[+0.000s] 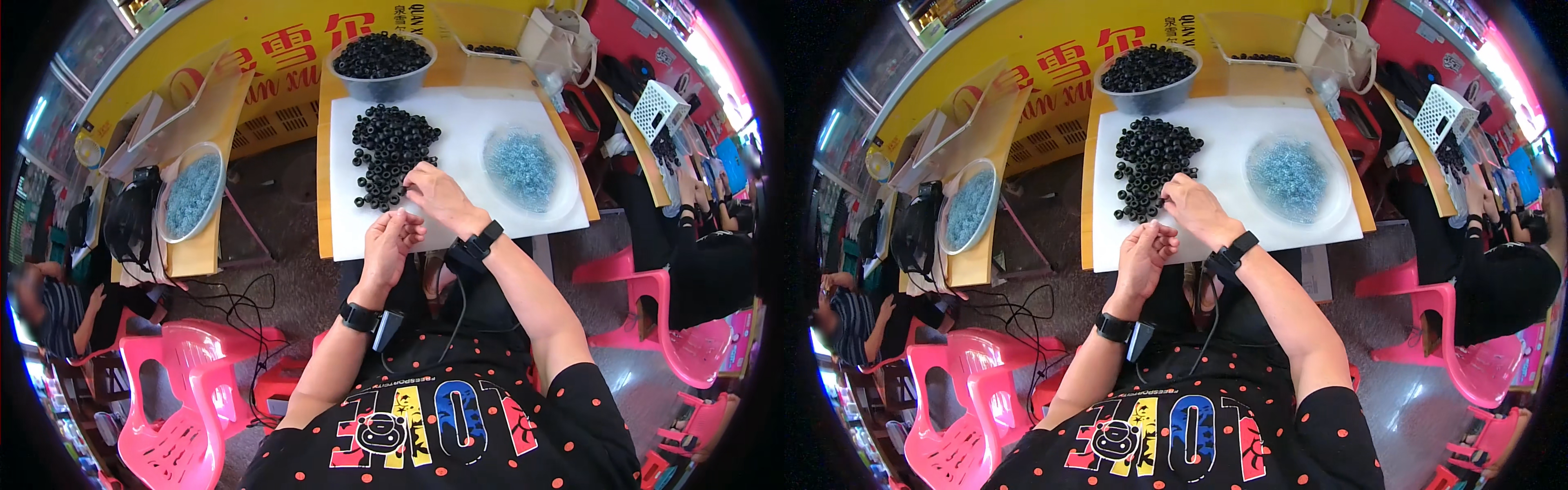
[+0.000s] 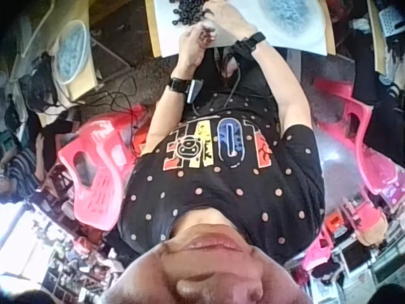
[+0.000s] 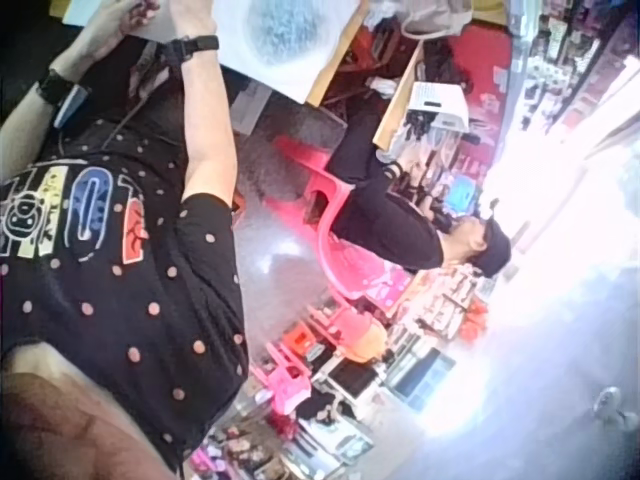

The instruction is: Assembling small blue beads into black round components.

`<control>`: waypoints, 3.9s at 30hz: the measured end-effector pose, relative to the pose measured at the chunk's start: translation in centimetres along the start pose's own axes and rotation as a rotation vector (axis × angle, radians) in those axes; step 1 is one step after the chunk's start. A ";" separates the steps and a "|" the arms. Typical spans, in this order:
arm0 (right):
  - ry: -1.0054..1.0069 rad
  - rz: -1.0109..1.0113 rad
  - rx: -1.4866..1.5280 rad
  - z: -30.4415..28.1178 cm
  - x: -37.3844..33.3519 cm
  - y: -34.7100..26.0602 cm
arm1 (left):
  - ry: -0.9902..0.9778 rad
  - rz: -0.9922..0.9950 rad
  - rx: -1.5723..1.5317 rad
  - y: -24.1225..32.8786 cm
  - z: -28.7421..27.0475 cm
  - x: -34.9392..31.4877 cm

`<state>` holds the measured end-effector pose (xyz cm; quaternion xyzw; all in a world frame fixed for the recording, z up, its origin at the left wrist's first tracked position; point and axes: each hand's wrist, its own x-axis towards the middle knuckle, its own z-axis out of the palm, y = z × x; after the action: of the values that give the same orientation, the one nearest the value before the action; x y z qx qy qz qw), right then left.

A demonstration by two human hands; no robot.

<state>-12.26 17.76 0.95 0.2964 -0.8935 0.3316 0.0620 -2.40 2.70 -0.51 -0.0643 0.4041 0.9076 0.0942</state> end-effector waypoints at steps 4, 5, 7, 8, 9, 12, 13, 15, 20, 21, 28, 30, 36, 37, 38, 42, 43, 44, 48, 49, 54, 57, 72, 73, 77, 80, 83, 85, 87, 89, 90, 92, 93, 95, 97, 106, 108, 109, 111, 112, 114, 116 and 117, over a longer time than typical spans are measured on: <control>0.036 -0.026 0.007 -0.4 -0.1 -1.4 | 0.006 -0.019 -0.032 0.0 -0.3 0.2; 0.007 -0.045 0.008 -0.3 0.0 -1.4 | 0.007 -0.021 -0.029 0.0 -0.3 0.2; -0.049 -0.082 0.009 -0.4 0.1 -1.4 | 0.009 -0.026 -0.023 0.1 -0.2 0.1; -0.030 -0.102 0.004 -0.2 0.1 -1.1 | 0.008 -0.028 -0.023 0.0 -0.2 0.2; -0.010 -0.121 -0.001 0.0 0.1 -0.6 | 0.006 -0.030 -0.022 0.0 -0.2 0.3; 0.008 -0.004 0.129 -1.1 -0.4 -1.7 | 0.007 -0.017 -0.042 -0.2 -0.5 0.1; 0.006 0.065 0.195 -1.8 -0.7 -2.7 | 0.007 -0.009 -0.054 -0.2 -0.6 0.1; 0.018 0.183 0.274 -3.2 -2.0 -4.0 | 0.050 -0.021 -0.087 0.6 0.8 -0.3; 0.072 0.152 0.400 -4.0 -4.8 -5.4 | -0.139 -0.154 -0.134 0.6 -1.6 0.5; 0.084 0.111 0.420 -4.1 -5.1 -5.8 | -0.159 -0.188 -0.141 0.9 -1.8 0.5; 0.010 0.089 0.466 -5.7 -6.6 -6.3 | -0.149 -0.235 -0.074 2.5 -1.0 -0.5; 0.057 0.242 0.431 -8.0 -7.8 -6.4 | -0.158 -0.227 -0.076 2.5 -1.7 -0.5; 0.301 0.642 -0.094 -16.9 -14.0 3.2 | -0.136 -0.176 -0.102 1.9 -1.5 0.0; 0.244 0.675 -0.153 -17.7 -14.7 4.1 | -0.138 -0.171 -0.095 2.0 -1.4 0.1; 0.186 0.704 -0.215 -18.3 -14.9 4.6 | -0.142 -0.164 -0.090 1.9 -1.3 0.2; 0.031 0.761 -0.265 -18.7 -14.4 5.9 | -0.147 -0.156 -0.069 1.7 -1.7 0.0; -0.009 0.787 -0.303 -18.6 -14.0 5.9 | -0.155 -0.154 -0.069 1.7 -1.8 -0.1; -0.048 0.814 -0.342 -18.6 -13.7 5.9 | -0.164 -0.153 -0.068 1.7 -1.8 -0.1; -0.012 0.807 -0.361 -17.7 -14.0 8.5 | -0.158 -0.159 -0.055 1.7 -1.6 -0.1; -0.008 0.807 -0.354 -17.6 -14.1 8.8 | -0.155 -0.162 -0.053 1.8 -1.4 -0.1; -0.008 0.775 -0.357 -17.3 -13.9 8.7 | -0.157 -0.163 -0.044 1.9 -1.4 -0.1; -0.033 0.822 -0.337 -17.6 -13.9 8.8 | -0.163 -0.157 -0.027 1.8 -1.4 -0.2; 0.311 0.595 -0.160 -18.0 -13.8 4.3 | -0.127 -0.171 -0.101 1.5 -0.4 -1.1; 0.321 0.518 -0.063 -17.5 -13.2 2.6 | -0.138 -0.183 -0.124 1.3 0.0 -1.4; 0.373 0.374 0.162 -15.0 -11.2 -0.3 | -0.208 -0.237 -0.153 1.0 0.9 -2.0; 0.402 0.481 0.392 -14.5 -10.9 2.1 | -0.154 -0.220 -0.149 1.2 0.2 -2.0; 0.478 0.518 0.640 -14.2 -11.7 5.5 | -0.131 -0.188 -0.151 1.5 0.1 -1.5; 0.528 0.588 0.765 -14.0 -12.2 5.9 | -0.126 -0.180 -0.148 1.6 0.4 -1.4; 0.557 0.621 0.788 -13.2 -11.7 5.5 | -0.135 -0.197 -0.151 0.9 0.3 -1.1; 0.584 0.624 0.793 -12.5 -11.4 5.3 | -0.141 -0.212 -0.144 0.5 0.5 -1.1; 0.596 0.610 0.786 -12.2 -11.4 5.4 | -0.134 -0.214 -0.139 0.4 0.6 -1.3; 0.612 0.583 0.784 -11.9 -11.2 5.0 | -0.116 -0.210 -0.131 0.6 0.6 -1.5; 0.615 0.570 0.788 -12.0 -11.0 4.6 | -0.123 -0.213 -0.138 0.6 0.4 -1.5; 0.606 0.529 0.805 -12.1 -10.5 3.1 | -0.136 -0.217 -0.158 0.5 -0.2 -1.3; 0.569 0.475 0.856 -11.8 -10.0 0.5 | -0.163 -0.205 -0.164 0.6 0.0 -1.5; 0.284 0.361 0.843 -7.9 -8.7 -8.5 | -0.230 -0.168 -0.170 1.2 0.1 -1.9; 0.256 0.340 0.657 -6.9 -8.6 -8.9 | -0.247 -0.152 -0.175 1.2 0.1 -1.9; 0.257 0.318 0.545 -6.7 -8.5 -9.3 | -0.256 -0.145 -0.177 1.2 0.1 -1.9; 0.246 0.253 0.396 -6.5 -8.3 -9.9 | -0.249 -0.140 -0.205 1.2 0.3 -1.9; 0.242 0.222 0.321 -6.5 -8.2 -10.1 | -0.247 -0.139 -0.219 1.2 0.3 -1.9; 0.270 0.179 0.269 -6.1 -8.1 -10.3 | -0.223 -0.138 -0.205 1.2 0.4 -1.8; 0.291 0.167 0.224 -5.8 -8.2 -10.3 | -0.203 -0.126 -0.183 1.0 0.3 -1.7; 0.269 0.161 0.212 -5.8 -8.2 -10.5 | -0.193 -0.113 -0.168 0.7 0.0 -1.5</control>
<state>-0.04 19.08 8.71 0.1818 -0.8580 0.4645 0.1228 -1.08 2.00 0.30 -0.0071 0.3116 0.9334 0.1781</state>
